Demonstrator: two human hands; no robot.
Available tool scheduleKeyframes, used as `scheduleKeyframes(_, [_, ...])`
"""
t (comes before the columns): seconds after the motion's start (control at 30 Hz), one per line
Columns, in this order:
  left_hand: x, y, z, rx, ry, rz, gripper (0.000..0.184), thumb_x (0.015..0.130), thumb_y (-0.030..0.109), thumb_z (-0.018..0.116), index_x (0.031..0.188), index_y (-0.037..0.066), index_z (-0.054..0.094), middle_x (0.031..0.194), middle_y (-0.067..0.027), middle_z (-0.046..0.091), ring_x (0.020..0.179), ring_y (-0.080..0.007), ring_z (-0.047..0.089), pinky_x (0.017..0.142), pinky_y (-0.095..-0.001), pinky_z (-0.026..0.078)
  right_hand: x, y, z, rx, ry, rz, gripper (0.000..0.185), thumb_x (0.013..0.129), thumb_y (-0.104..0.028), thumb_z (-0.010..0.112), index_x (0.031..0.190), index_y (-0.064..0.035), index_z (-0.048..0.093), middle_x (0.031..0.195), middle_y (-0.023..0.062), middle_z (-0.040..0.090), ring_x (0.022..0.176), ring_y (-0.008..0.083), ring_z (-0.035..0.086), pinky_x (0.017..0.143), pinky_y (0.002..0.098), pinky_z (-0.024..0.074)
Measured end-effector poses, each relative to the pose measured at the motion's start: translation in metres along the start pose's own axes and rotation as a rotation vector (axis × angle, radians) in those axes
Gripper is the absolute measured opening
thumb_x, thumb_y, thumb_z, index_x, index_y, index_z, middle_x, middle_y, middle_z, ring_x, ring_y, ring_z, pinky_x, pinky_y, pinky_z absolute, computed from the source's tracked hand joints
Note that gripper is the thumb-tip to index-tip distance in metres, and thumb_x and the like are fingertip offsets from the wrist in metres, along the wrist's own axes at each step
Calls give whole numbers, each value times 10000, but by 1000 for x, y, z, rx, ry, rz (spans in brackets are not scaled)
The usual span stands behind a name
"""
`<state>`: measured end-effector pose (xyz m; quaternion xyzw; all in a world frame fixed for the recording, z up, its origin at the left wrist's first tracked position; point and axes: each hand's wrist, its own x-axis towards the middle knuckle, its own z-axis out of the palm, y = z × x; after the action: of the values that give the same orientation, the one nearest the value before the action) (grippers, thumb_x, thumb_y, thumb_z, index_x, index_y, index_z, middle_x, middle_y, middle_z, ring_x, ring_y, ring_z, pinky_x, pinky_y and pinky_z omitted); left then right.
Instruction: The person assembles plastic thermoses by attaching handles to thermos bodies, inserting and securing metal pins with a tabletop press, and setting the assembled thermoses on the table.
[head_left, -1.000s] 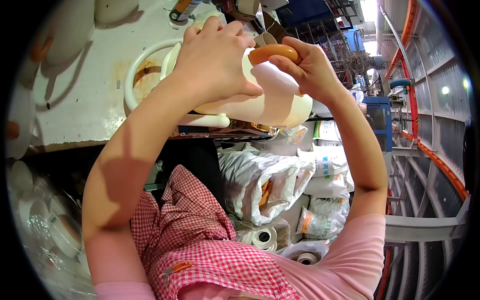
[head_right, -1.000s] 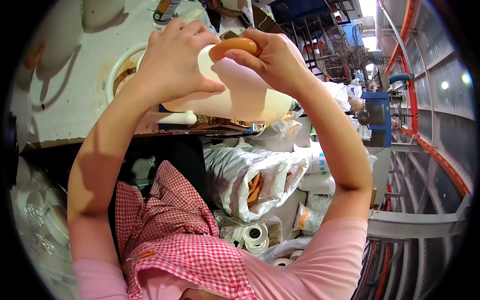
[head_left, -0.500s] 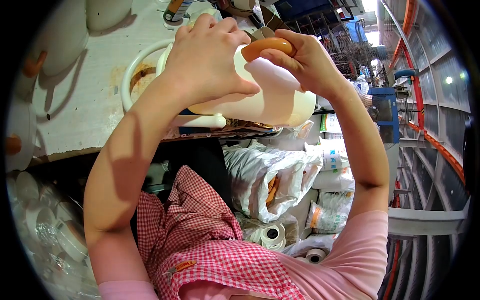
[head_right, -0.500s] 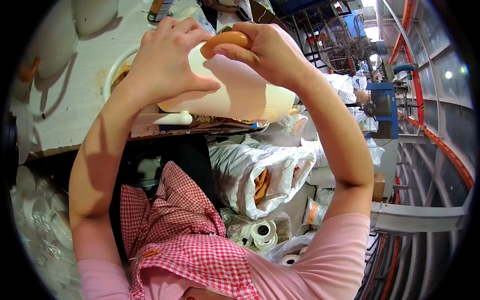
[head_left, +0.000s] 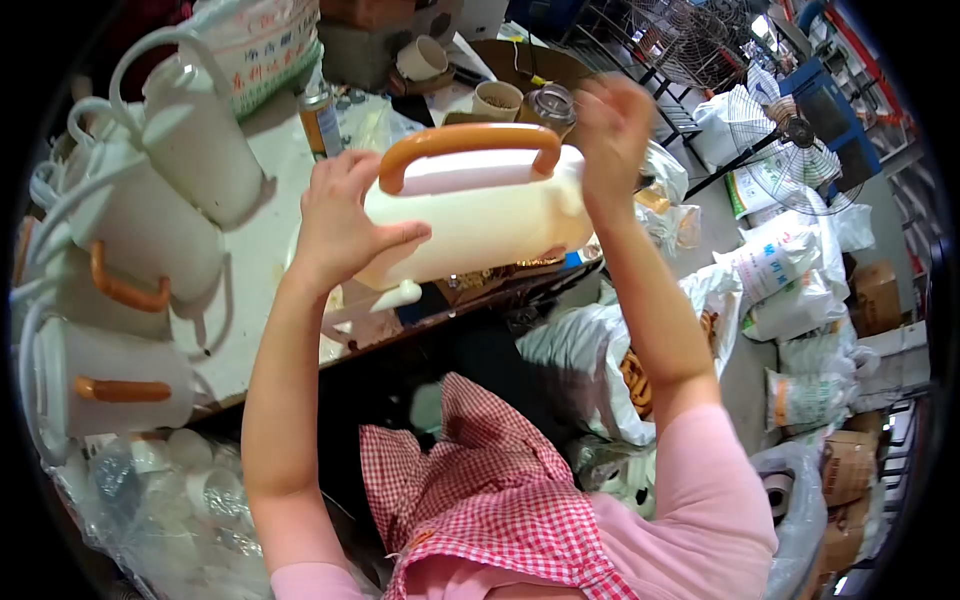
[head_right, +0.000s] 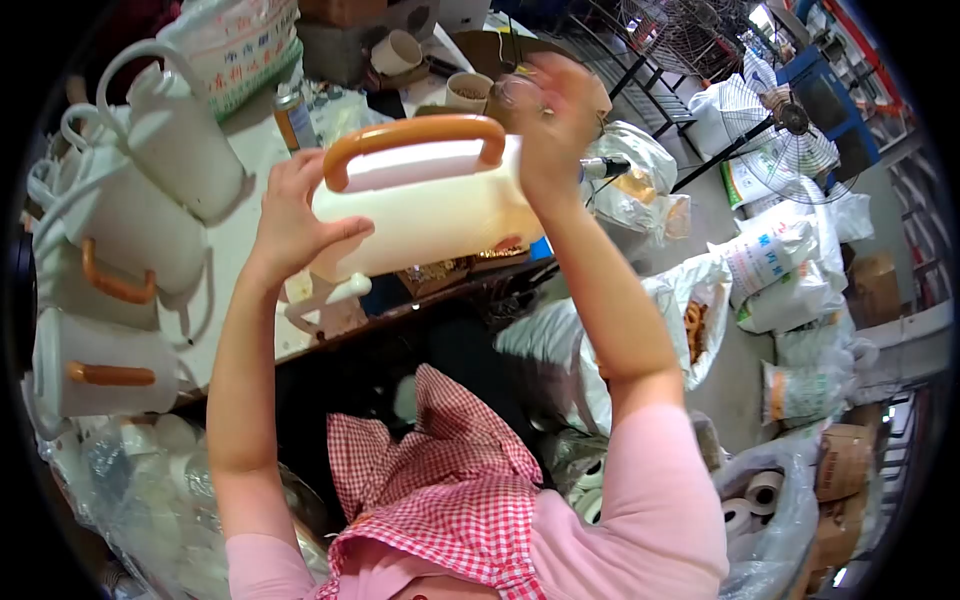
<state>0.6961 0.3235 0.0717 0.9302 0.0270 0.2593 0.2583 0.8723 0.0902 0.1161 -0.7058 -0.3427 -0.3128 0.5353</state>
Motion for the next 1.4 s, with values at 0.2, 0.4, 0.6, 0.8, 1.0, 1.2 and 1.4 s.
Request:
scheduleKeyframes(0.2, [35, 48, 19, -683, 87, -185, 389, 849, 125, 808, 1167, -15, 632, 990, -49, 678, 869, -97, 624, 774, -236, 521, -94, 52, -40, 414, -163, 696, 373, 989, -268, 650, 1190, 45, 616, 1045, 84, 683, 929, 135, 619, 830, 294, 504])
scheduleKeyframes(0.4, [37, 59, 39, -472, 347, -188, 294, 895, 178, 784, 1081, -13, 660, 927, -46, 695, 822, -94, 629, 747, -232, 512, -93, 44, -34, 734, -132, 719, 347, 986, -247, 671, 1181, 38, 636, 1044, 60, 701, 913, 104, 631, 821, 274, 517])
scheduleKeyframes(0.6, [42, 49, 37, -308, 363, -144, 323, 906, 233, 781, 1090, -7, 667, 892, -22, 667, 758, -76, 589, 682, -221, 486, -97, 62, -35, 714, -88, 732, 274, 1009, -254, 637, 1102, 5, 648, 976, 52, 690, 863, 94, 607, 780, 261, 501])
scheduleKeyframes(0.8, [44, 12, -27, -562, 351, -478, 257, 925, 283, 748, 1006, 44, 701, 636, 49, 510, 504, -26, 420, 442, -205, 303, -131, 89, -94, 359, -107, 700, 161, 944, -148, 668, 917, 3, 715, 848, 62, 714, 775, 120, 655, 700, 257, 509])
scheduleKeyframes(1.0, [-53, -45, -101, -520, 492, -539, 267, 995, 257, 638, 825, 60, 580, 568, 28, 419, 444, -61, 361, 418, -223, 267, -144, 84, -50, -304, -652, 328, 143, 864, -119, 626, 926, -75, 747, 859, 148, 721, 855, 306, 716, 764, 405, 556])
scheduleKeyframes(1.2, [-140, -41, -107, -582, 663, -587, 305, 1020, 269, 607, 821, 46, 550, 550, 19, 410, 438, -64, 357, 419, -232, 262, -146, 103, 3, -572, -874, 327, 181, 852, -110, 614, 992, -108, 730, 929, 143, 721, 891, 331, 702, 804, 442, 544])
scheduleKeyframes(1.4, [-176, -53, -98, -608, 665, -583, 225, 1017, 201, 606, 880, 24, 585, 591, -4, 473, 448, -75, 381, 435, -230, 291, -139, 100, -2, -438, -936, 524, 156, 812, -185, 685, 932, -95, 729, 932, 112, 732, 912, 302, 699, 816, 414, 540])
